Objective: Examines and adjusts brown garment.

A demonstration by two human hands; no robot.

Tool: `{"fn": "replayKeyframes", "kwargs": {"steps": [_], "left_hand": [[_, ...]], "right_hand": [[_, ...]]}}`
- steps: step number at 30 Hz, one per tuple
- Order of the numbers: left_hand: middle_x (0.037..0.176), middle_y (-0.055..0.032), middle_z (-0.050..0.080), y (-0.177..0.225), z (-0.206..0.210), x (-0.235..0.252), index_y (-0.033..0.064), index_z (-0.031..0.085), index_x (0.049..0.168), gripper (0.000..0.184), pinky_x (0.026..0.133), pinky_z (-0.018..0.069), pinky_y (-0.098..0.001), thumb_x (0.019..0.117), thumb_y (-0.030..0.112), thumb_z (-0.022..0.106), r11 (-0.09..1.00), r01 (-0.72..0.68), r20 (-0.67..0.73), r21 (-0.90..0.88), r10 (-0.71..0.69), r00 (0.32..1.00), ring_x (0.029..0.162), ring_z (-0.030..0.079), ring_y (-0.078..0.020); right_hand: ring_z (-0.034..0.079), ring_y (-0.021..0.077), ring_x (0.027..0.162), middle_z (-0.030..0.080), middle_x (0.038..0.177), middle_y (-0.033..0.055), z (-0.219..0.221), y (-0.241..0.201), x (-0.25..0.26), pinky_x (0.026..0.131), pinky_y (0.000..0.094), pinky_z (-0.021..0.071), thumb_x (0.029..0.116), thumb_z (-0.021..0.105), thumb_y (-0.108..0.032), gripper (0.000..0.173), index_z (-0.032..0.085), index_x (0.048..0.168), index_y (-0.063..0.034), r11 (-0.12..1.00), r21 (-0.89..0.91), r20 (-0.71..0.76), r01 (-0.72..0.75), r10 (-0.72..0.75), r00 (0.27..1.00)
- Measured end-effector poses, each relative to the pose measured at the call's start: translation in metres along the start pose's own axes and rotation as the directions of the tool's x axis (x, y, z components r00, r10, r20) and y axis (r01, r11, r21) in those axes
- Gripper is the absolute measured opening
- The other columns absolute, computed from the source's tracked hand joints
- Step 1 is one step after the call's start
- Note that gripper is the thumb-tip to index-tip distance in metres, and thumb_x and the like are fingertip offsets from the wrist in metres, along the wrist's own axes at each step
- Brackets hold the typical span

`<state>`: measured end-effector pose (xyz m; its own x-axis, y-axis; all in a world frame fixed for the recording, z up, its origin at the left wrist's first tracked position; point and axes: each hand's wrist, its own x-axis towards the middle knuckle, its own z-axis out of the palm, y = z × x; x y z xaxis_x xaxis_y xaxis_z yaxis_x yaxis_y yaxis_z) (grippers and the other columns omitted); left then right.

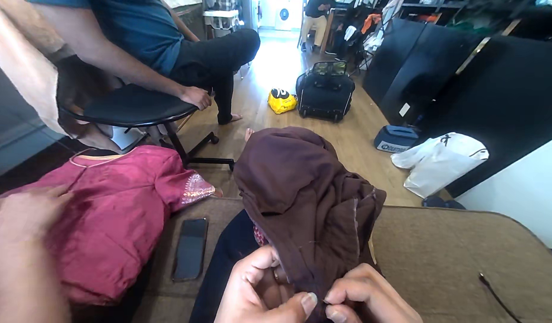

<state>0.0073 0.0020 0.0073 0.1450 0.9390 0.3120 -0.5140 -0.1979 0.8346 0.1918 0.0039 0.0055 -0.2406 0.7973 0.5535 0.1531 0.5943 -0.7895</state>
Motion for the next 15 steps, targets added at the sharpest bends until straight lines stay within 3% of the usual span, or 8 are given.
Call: {"fn": "replayKeyframes", "kwargs": {"steps": [5, 10, 15], "left_hand": [[0.104, 0.0049, 0.077, -0.003, 0.003, -0.001, 0.0109, 0.068, 0.113, 0.037, 0.081, 0.0618, -0.0251, 0.0837, -0.012, 0.07, 0.999, 0.003, -0.007, 0.042, -0.003, 1.0, 0.09, 0.073, -0.0044], [0.102, 0.0043, 0.078, -0.006, 0.007, -0.003, 0.0123, 0.072, 0.11, 0.028, 0.082, 0.0609, -0.0244, 0.0897, -0.007, 0.067, 1.0, 0.012, -0.071, 0.016, -0.011, 0.997, 0.089, 0.073, -0.0036], [0.105, 0.0051, 0.077, -0.009, 0.012, -0.003, 0.0118, 0.069, 0.113, 0.035, 0.087, 0.0605, -0.0259, 0.0868, -0.012, 0.066, 1.0, -0.004, -0.137, -0.015, 0.002, 0.991, 0.094, 0.073, -0.004]], "right_hand": [[0.059, -0.002, 0.084, 0.059, 0.089, 0.0039, 0.002, 0.003, 0.0, 0.074, 0.0092, 0.0494, 0.1014, 0.065, -0.02, 0.02, 0.064, 0.093, -0.0017, 0.999, 0.033, -0.009, -0.018, 0.018, 1.0], [0.052, -0.003, 0.081, 0.053, 0.089, 0.003, 0.01, 0.003, -0.002, 0.072, 0.0085, 0.0441, 0.1046, 0.058, -0.02, 0.02, 0.059, 0.095, -0.0022, 0.997, 0.062, -0.035, -0.036, 0.038, 0.999], [0.05, -0.0036, 0.082, 0.052, 0.089, 0.0012, 0.018, 0.005, -0.005, 0.073, 0.0086, 0.0413, 0.1072, 0.052, -0.022, 0.022, 0.057, 0.096, -0.0042, 0.995, 0.088, -0.052, -0.051, 0.055, 0.997]]}}
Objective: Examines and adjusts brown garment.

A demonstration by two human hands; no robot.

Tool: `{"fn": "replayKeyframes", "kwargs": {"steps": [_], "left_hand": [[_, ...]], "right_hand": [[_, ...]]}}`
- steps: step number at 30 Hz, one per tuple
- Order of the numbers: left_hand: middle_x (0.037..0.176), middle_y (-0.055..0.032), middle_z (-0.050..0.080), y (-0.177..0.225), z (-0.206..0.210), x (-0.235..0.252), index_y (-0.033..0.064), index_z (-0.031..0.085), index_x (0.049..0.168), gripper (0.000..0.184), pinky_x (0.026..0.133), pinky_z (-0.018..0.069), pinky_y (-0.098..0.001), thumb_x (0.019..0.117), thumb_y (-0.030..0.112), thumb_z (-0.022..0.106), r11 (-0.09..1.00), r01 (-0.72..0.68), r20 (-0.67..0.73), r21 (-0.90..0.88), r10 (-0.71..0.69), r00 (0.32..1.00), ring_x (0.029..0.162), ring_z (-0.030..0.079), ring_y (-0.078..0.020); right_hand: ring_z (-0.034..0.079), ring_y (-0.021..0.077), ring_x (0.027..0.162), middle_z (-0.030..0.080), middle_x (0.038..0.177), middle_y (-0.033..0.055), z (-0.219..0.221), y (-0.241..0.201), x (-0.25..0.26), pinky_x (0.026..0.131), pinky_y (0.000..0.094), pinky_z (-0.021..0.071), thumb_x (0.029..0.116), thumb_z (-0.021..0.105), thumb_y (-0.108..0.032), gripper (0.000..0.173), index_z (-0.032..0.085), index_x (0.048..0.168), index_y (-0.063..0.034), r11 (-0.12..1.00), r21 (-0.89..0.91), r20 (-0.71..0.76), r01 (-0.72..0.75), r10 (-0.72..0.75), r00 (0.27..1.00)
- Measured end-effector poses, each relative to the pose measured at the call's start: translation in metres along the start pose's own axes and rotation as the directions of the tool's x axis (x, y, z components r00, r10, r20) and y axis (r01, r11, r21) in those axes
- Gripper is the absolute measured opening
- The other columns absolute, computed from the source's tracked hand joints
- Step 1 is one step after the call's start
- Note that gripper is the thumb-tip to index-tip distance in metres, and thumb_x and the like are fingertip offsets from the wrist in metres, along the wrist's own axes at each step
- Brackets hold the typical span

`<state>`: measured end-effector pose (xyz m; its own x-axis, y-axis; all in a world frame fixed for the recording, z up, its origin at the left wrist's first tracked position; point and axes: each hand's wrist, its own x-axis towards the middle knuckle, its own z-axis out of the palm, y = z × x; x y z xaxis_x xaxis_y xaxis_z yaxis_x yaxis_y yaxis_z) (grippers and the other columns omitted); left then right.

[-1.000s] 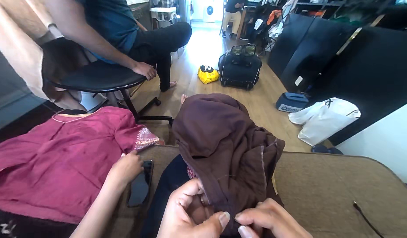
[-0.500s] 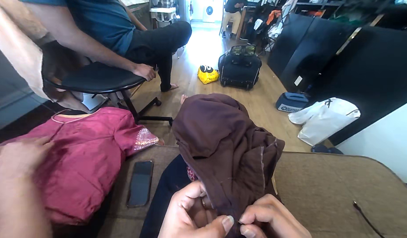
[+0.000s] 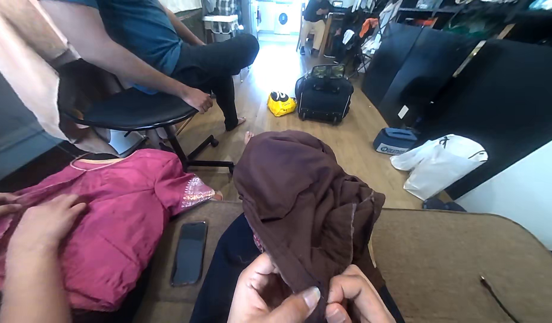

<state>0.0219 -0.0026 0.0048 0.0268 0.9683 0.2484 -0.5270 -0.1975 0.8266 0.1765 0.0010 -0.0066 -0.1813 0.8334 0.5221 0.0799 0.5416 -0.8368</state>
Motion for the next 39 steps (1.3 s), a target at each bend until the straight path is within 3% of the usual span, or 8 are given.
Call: {"fn": "replayKeyframes", "kwargs": {"steps": [3, 5, 8, 11, 18, 30, 39], "left_hand": [[0.107, 0.005, 0.076, -0.0033, -0.0004, 0.0004, 0.0109, 0.064, 0.114, 0.038, 0.087, 0.0604, -0.0278, 0.0848, -0.014, 0.067, 0.998, -0.05, -0.012, 0.026, 0.05, 0.999, 0.096, 0.072, -0.0052], [0.101, 0.0069, 0.074, -0.0057, -0.0027, 0.0019, 0.0142, 0.062, 0.107, 0.037, 0.082, 0.0601, -0.0255, 0.0828, -0.012, 0.07, 0.992, -0.102, -0.013, 0.069, 0.103, 0.995, 0.091, 0.07, -0.0035], [0.096, 0.0091, 0.068, -0.0057, -0.0051, 0.0038, 0.016, 0.046, 0.106, 0.045, 0.075, 0.0603, -0.0247, 0.0811, -0.012, 0.072, 0.98, -0.152, 0.003, 0.131, 0.153, 0.988, 0.084, 0.069, -0.0025], [0.096, 0.0093, 0.071, -0.004, -0.0036, 0.0036, 0.0165, 0.04, 0.108, 0.051, 0.078, 0.0623, -0.027, 0.0806, -0.016, 0.069, 0.985, -0.147, -0.004, 0.089, 0.147, 0.989, 0.088, 0.072, -0.0046], [0.095, 0.0096, 0.071, -0.003, 0.003, 0.0016, 0.0174, 0.041, 0.108, 0.051, 0.08, 0.0627, -0.0273, 0.0826, -0.017, 0.069, 0.988, -0.154, -0.045, -0.027, 0.153, 0.987, 0.089, 0.072, -0.0047], [0.093, 0.0117, 0.071, 0.0013, -0.0006, 0.002, 0.0187, 0.041, 0.108, 0.053, 0.077, 0.0627, -0.0253, 0.0806, -0.017, 0.069, 0.99, -0.139, 0.003, 0.009, 0.139, 0.99, 0.086, 0.072, -0.0032], [0.095, 0.0096, 0.072, 0.0023, -0.0043, 0.0034, 0.0174, 0.043, 0.108, 0.052, 0.078, 0.0623, -0.0262, 0.08, -0.018, 0.069, 0.996, -0.08, 0.068, -0.027, 0.082, 0.994, 0.086, 0.073, -0.0045]], "right_hand": [[0.05, -0.0035, 0.082, 0.051, 0.089, 0.0015, 0.0013, 0.0016, -0.0007, 0.074, 0.0091, 0.0416, 0.1076, 0.051, -0.021, 0.022, 0.056, 0.096, -0.0037, 1.0, 0.003, 0.001, -0.009, 0.009, 1.0], [0.05, -0.0029, 0.083, 0.051, 0.089, 0.0022, 0.0015, 0.0015, -0.0006, 0.075, 0.0094, 0.0419, 0.1074, 0.05, -0.02, 0.021, 0.056, 0.095, -0.0031, 1.0, 0.001, 0.006, -0.013, 0.013, 1.0], [0.05, -0.0032, 0.083, 0.051, 0.089, 0.0021, 0.0014, 0.0016, -0.0008, 0.074, 0.009, 0.0415, 0.1077, 0.05, -0.02, 0.022, 0.056, 0.095, -0.0034, 1.0, -0.006, 0.008, -0.011, 0.011, 1.0], [0.049, -0.0038, 0.083, 0.051, 0.089, 0.0015, 0.0021, 0.0029, -0.0008, 0.075, 0.0084, 0.0406, 0.1079, 0.049, -0.02, 0.021, 0.055, 0.095, -0.0038, 1.0, -0.008, 0.005, -0.003, 0.004, 1.0], [0.05, -0.0028, 0.081, 0.051, 0.089, 0.0028, 0.0009, -0.0022, 0.0014, 0.073, 0.0091, 0.0412, 0.1076, 0.048, -0.018, 0.021, 0.056, 0.096, -0.0018, 1.0, -0.015, 0.009, -0.006, 0.007, 1.0], [0.052, -0.0029, 0.083, 0.053, 0.09, 0.0032, -0.0035, -0.0037, 0.0014, 0.074, 0.0079, 0.0432, 0.1065, 0.054, -0.019, 0.02, 0.059, 0.098, -0.0022, 0.998, -0.052, -0.001, 0.044, -0.044, 0.999], [0.055, -0.0042, 0.083, 0.056, 0.091, 0.0023, -0.0064, -0.0024, 0.0022, 0.072, 0.0077, 0.0466, 0.1048, 0.059, -0.022, 0.022, 0.06, 0.095, -0.0025, 0.999, 0.023, 0.004, 0.03, -0.03, 1.0]]}}
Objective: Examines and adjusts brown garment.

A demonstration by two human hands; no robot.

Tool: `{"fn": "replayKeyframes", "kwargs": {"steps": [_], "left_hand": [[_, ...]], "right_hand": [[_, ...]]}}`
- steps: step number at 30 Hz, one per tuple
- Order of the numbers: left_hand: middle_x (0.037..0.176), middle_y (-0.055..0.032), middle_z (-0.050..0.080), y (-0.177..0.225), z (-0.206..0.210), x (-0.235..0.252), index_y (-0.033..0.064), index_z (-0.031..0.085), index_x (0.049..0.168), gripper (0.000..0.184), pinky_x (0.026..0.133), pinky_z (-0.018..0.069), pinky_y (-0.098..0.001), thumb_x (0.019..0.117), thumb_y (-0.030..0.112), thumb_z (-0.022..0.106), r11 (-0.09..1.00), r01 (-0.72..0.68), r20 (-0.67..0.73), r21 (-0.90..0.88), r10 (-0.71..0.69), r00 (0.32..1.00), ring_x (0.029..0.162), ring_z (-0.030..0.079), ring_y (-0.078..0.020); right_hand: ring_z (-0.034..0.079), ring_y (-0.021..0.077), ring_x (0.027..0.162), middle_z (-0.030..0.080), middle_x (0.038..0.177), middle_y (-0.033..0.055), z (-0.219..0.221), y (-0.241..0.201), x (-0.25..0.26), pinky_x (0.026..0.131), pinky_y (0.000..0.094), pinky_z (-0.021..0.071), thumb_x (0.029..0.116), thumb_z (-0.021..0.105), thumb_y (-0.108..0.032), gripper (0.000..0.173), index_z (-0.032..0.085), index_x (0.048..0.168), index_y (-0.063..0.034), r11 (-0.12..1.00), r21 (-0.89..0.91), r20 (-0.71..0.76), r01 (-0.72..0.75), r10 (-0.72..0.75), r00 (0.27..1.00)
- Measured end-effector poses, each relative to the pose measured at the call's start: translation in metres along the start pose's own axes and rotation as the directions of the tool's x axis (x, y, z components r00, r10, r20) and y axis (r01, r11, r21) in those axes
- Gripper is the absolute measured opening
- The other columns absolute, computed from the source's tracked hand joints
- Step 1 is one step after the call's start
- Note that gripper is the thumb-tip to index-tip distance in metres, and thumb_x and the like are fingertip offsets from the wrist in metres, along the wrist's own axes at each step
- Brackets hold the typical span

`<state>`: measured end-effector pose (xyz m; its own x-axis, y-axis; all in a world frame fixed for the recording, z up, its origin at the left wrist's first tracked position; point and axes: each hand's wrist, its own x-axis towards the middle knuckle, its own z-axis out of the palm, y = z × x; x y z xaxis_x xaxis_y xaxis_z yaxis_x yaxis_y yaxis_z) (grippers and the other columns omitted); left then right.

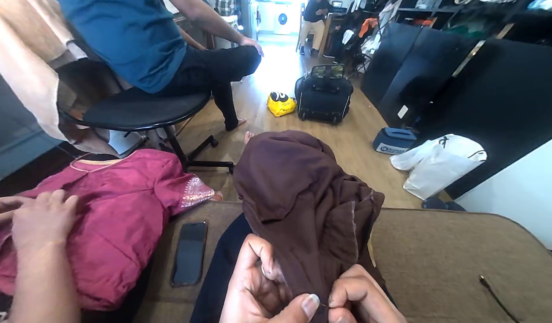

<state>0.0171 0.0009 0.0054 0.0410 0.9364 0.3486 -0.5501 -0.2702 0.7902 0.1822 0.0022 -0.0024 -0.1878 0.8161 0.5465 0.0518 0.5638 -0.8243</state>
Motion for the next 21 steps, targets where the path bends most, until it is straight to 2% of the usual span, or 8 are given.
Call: {"fn": "replayKeyframes", "kwargs": {"steps": [2, 5, 12, 21], "left_hand": [[0.096, 0.0091, 0.072, -0.0008, -0.0006, 0.0, 0.0172, 0.043, 0.108, 0.051, 0.08, 0.062, -0.0265, 0.0811, -0.018, 0.068, 1.0, 0.015, 0.021, -0.019, -0.015, 1.0, 0.088, 0.072, -0.0046], [0.098, 0.0097, 0.072, -0.0008, 0.0005, -0.0012, 0.0174, 0.044, 0.108, 0.05, 0.077, 0.0622, -0.0251, 0.0817, -0.016, 0.07, 1.0, 0.007, 0.014, 0.027, -0.007, 1.0, 0.085, 0.072, -0.0036], [0.098, 0.008, 0.073, -0.0027, 0.0067, -0.0047, 0.0173, 0.043, 0.11, 0.053, 0.076, 0.0642, -0.0276, 0.0816, -0.017, 0.071, 1.0, -0.026, -0.068, -0.009, 0.025, 0.997, 0.086, 0.074, -0.0065], [0.095, 0.0069, 0.073, -0.0026, 0.0052, -0.0048, 0.0168, 0.042, 0.11, 0.055, 0.076, 0.064, -0.0294, 0.0789, -0.019, 0.071, 0.999, -0.035, -0.08, -0.039, 0.032, 0.996, 0.085, 0.075, -0.0085]], "right_hand": [[0.056, -0.0049, 0.081, 0.057, 0.09, 0.0013, -0.0004, -0.0001, 0.0002, 0.071, 0.008, 0.048, 0.1037, 0.062, -0.023, 0.022, 0.061, 0.094, -0.0029, 0.998, 0.05, 0.0, -0.028, 0.028, 1.0], [0.058, -0.0057, 0.082, 0.059, 0.09, -0.0006, -0.0012, 0.0001, 0.0003, 0.071, 0.0084, 0.0499, 0.1021, 0.064, -0.023, 0.021, 0.063, 0.094, -0.0042, 0.995, 0.087, -0.007, -0.05, 0.051, 0.999], [0.051, -0.0057, 0.079, 0.053, 0.088, 0.0001, 0.0035, 0.0019, 0.0008, 0.07, 0.0082, 0.0434, 0.1081, 0.052, -0.028, 0.028, 0.056, 0.092, -0.0047, 0.998, 0.032, -0.004, -0.047, 0.047, 0.999], [0.051, -0.0054, 0.077, 0.052, 0.087, -0.0002, 0.0051, -0.0013, -0.0006, 0.069, 0.0087, 0.0428, 0.1082, 0.051, -0.024, 0.025, 0.057, 0.094, -0.0044, 0.997, 0.039, -0.01, -0.063, 0.063, 0.998]]}}
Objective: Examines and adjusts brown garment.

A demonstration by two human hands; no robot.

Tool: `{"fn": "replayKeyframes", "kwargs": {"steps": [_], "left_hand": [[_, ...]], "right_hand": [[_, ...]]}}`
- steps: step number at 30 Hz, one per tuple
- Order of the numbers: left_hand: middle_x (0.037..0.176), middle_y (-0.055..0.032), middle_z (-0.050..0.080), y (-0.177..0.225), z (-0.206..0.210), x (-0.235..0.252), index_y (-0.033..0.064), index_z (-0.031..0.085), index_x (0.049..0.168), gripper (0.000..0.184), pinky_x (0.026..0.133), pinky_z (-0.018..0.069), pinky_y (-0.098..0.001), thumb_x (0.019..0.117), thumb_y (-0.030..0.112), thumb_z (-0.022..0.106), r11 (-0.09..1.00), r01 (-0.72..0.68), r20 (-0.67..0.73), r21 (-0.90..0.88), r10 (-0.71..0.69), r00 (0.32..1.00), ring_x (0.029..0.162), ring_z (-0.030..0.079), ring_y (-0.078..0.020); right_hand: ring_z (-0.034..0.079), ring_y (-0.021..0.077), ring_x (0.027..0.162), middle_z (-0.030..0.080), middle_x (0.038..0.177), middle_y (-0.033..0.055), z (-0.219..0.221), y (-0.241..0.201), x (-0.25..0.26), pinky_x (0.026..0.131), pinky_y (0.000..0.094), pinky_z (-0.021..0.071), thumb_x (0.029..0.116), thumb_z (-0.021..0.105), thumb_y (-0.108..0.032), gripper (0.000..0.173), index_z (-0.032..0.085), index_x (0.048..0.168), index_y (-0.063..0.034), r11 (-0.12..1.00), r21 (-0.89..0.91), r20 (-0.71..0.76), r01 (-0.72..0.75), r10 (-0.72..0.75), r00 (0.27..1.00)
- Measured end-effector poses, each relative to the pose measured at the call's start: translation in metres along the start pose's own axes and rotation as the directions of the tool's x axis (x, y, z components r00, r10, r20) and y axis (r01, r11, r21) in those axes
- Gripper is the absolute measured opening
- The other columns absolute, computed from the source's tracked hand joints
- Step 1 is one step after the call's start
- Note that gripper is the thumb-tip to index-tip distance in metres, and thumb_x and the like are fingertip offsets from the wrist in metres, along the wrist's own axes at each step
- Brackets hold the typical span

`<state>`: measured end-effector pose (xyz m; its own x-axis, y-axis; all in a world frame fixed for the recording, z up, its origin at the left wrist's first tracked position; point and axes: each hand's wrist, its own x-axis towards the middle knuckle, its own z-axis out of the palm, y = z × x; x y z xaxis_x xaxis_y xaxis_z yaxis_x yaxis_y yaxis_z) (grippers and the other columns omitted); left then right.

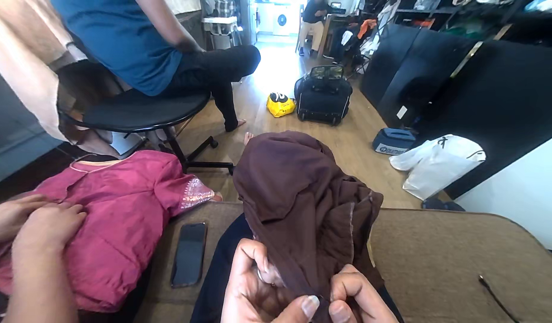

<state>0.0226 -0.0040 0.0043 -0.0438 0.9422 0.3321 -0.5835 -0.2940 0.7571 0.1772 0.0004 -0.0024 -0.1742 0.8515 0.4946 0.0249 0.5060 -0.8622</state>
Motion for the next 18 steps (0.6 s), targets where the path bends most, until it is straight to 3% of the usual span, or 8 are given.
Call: {"fn": "replayKeyframes", "kwargs": {"steps": [7, 12, 18], "left_hand": [[0.095, 0.0099, 0.074, 0.0004, -0.002, 0.0014, 0.0188, 0.042, 0.11, 0.054, 0.078, 0.062, -0.0253, 0.0803, -0.014, 0.073, 0.987, -0.093, 0.015, 0.132, 0.092, 0.996, 0.087, 0.073, -0.0042], [0.095, 0.0105, 0.073, 0.0056, -0.0048, 0.0045, 0.0196, 0.044, 0.109, 0.051, 0.077, 0.0617, -0.0239, 0.082, -0.012, 0.073, 0.975, -0.104, 0.085, 0.195, 0.088, 0.992, 0.087, 0.072, -0.003], [0.095, 0.015, 0.067, 0.0067, -0.0097, 0.0046, 0.0206, 0.048, 0.107, 0.044, 0.078, 0.0594, -0.0209, 0.085, -0.003, 0.077, 0.951, -0.104, 0.173, 0.293, 0.054, 0.983, 0.088, 0.067, 0.0024]], "right_hand": [[0.051, -0.004, 0.077, 0.053, 0.087, 0.0014, 0.0002, -0.001, 0.0004, 0.068, 0.0092, 0.0429, 0.1072, 0.053, -0.021, 0.023, 0.058, 0.094, -0.0027, 1.0, -0.012, 0.0, 0.016, -0.016, 1.0], [0.053, -0.0057, 0.079, 0.054, 0.089, 0.0003, -0.0028, 0.0029, 0.0034, 0.069, 0.0076, 0.0454, 0.1068, 0.055, -0.027, 0.025, 0.058, 0.094, -0.0049, 0.999, -0.018, 0.003, 0.043, -0.043, 0.999], [0.058, -0.0097, 0.077, 0.061, 0.091, -0.014, -0.0056, 0.0015, 0.0047, 0.067, 0.0094, 0.0518, 0.0975, 0.071, -0.018, 0.01, 0.062, 0.103, -0.0174, 0.951, 0.303, 0.019, -0.064, 0.061, 0.998]]}}
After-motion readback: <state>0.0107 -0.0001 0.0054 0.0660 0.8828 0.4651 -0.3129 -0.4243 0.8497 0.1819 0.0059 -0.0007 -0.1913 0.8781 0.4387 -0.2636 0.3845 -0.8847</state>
